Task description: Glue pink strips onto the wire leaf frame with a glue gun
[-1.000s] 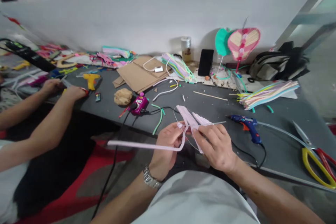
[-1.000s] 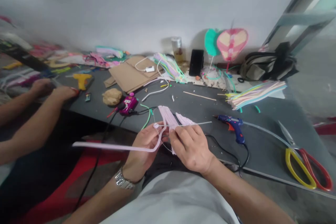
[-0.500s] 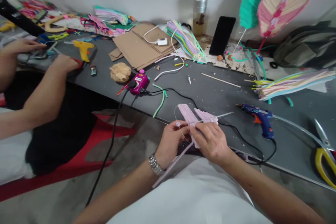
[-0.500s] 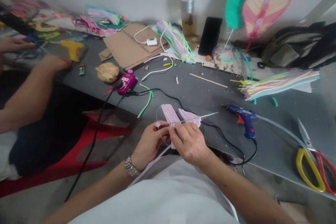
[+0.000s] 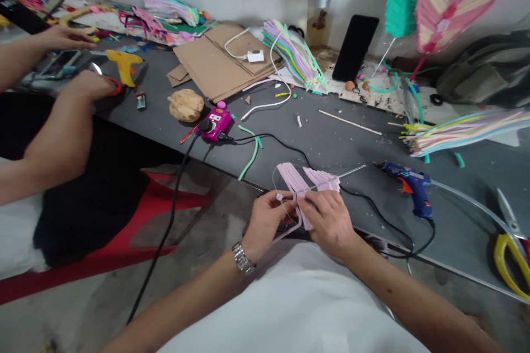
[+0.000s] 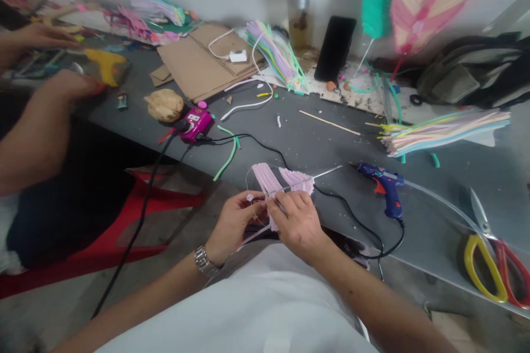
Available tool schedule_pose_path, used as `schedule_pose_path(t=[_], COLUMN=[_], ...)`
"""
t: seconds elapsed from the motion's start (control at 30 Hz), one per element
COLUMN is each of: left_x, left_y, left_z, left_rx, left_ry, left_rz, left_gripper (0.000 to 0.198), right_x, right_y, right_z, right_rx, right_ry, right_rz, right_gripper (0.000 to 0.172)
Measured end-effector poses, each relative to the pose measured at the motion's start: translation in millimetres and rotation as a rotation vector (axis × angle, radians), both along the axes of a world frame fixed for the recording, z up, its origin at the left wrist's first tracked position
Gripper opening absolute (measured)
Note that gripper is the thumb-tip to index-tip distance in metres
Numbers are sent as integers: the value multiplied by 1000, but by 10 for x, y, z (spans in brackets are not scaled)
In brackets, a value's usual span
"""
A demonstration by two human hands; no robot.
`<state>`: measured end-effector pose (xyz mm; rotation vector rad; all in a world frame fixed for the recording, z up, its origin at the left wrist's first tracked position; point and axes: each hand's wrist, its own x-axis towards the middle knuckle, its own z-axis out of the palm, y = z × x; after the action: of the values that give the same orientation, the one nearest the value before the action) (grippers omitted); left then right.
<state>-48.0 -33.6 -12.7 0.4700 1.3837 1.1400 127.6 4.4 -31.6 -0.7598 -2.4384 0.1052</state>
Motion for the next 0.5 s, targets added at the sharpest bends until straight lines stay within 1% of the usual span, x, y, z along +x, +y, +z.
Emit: schedule_pose_path(t=[0.1, 0.17, 0.37, 0.5], left_x=[25, 61, 153, 153], left_y=[-9, -16, -94, -137], left_z=[-31, -33, -24, -38], left_rx=[-20, -34, -111, -168], left_ry=[-23, -52, -147, -167], left_rz=[47, 63, 57, 9], left_gripper=[47, 47, 28, 25], right_x=[13, 18, 18, 23], right_y=[6, 14, 35, 44], right_z=[-48, -72, -91, -59], right_rx=[-7, -14, -39, -32], right_ry=[-13, -17, -53, -89], right_rz=[0, -12, -35, -30], right_gripper=[46, 45, 38, 35])
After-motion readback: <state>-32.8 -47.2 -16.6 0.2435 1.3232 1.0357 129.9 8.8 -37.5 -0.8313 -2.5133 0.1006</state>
